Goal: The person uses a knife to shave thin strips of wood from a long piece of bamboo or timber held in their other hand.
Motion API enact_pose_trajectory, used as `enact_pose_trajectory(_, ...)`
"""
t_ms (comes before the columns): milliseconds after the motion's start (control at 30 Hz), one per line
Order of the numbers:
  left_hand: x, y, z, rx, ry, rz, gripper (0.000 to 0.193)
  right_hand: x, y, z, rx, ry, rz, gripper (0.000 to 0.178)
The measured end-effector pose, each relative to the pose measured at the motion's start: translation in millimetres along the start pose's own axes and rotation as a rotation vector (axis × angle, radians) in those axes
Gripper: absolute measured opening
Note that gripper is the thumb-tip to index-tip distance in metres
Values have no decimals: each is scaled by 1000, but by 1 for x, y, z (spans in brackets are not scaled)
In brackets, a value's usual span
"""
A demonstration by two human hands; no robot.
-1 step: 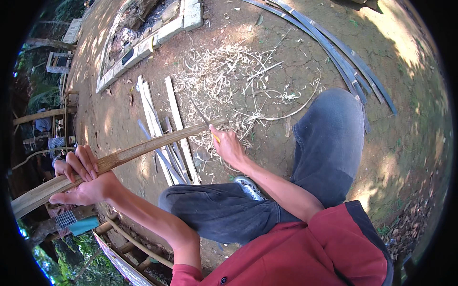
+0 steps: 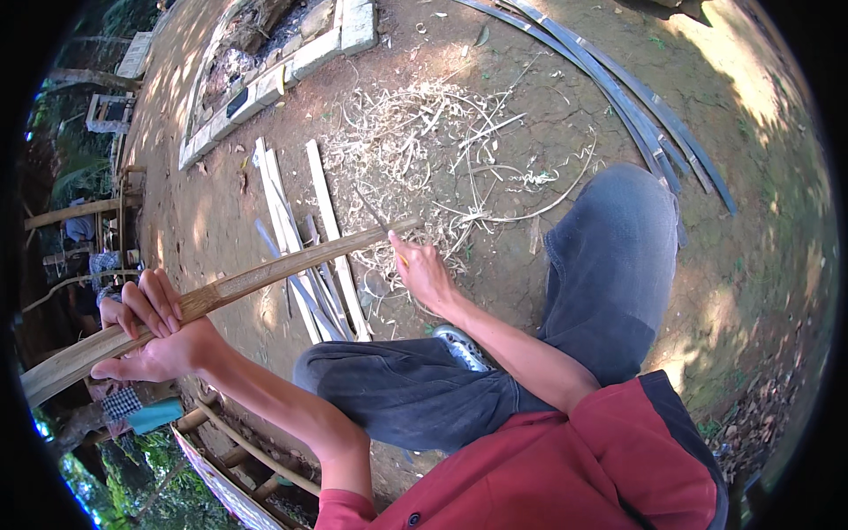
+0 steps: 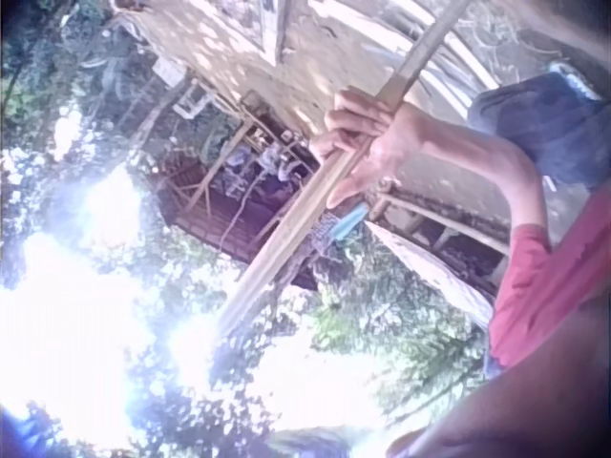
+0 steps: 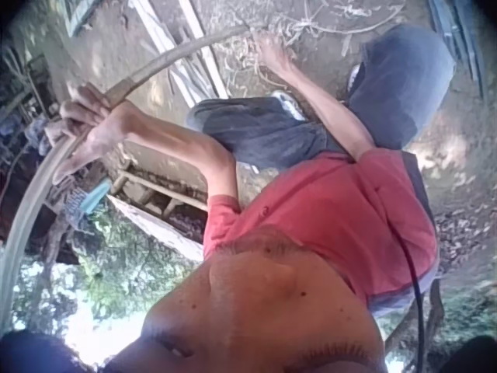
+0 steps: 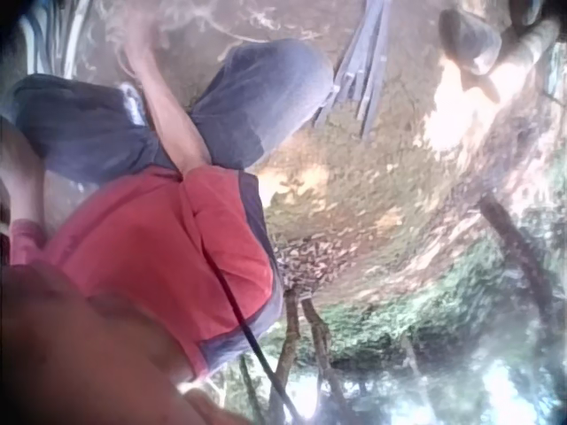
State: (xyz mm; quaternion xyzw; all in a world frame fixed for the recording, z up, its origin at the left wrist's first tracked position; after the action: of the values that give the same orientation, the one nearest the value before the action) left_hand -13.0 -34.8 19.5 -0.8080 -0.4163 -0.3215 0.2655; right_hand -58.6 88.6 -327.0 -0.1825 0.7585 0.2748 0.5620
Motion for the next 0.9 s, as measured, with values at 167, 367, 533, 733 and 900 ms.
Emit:
enact_pose_trajectory(167, -1, -1, -5, -63, 43, 135, 65, 54, 2, 0, -216, -397, 187, 49)
enact_pose_trajectory(367, -3, -1, -4, 34, 19, -46, 65, 44, -5, 6, -119, -244, 243, 41)
enact_pose_trajectory(533, -3, 20, -8, -41, 53, 85, 65, 10, 2, -13, -262, -407, 42, 42)
enact_pose_trajectory(733, -3, 3, -6, -15, 58, 52, 63, 51, 2, -5, -164, -387, 56, 46)
enact_pose_trajectory(900, 0, 5, -3, 6, 44, 21, 64, 0, 7, -9, -203, -268, 100, 45)
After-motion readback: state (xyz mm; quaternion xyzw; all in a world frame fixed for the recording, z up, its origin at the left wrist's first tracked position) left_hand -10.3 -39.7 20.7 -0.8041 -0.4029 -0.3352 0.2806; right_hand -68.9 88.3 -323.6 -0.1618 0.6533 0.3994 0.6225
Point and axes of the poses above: each hand's wrist, its own z-axis away from the middle knuckle, its own y-axis out of the back of the hand, x = y × z, the point moved 2 cm from there along -z, towards the middle knuckle, and after that the axes turned 6 degrees about -z, right-handed, at the moved point
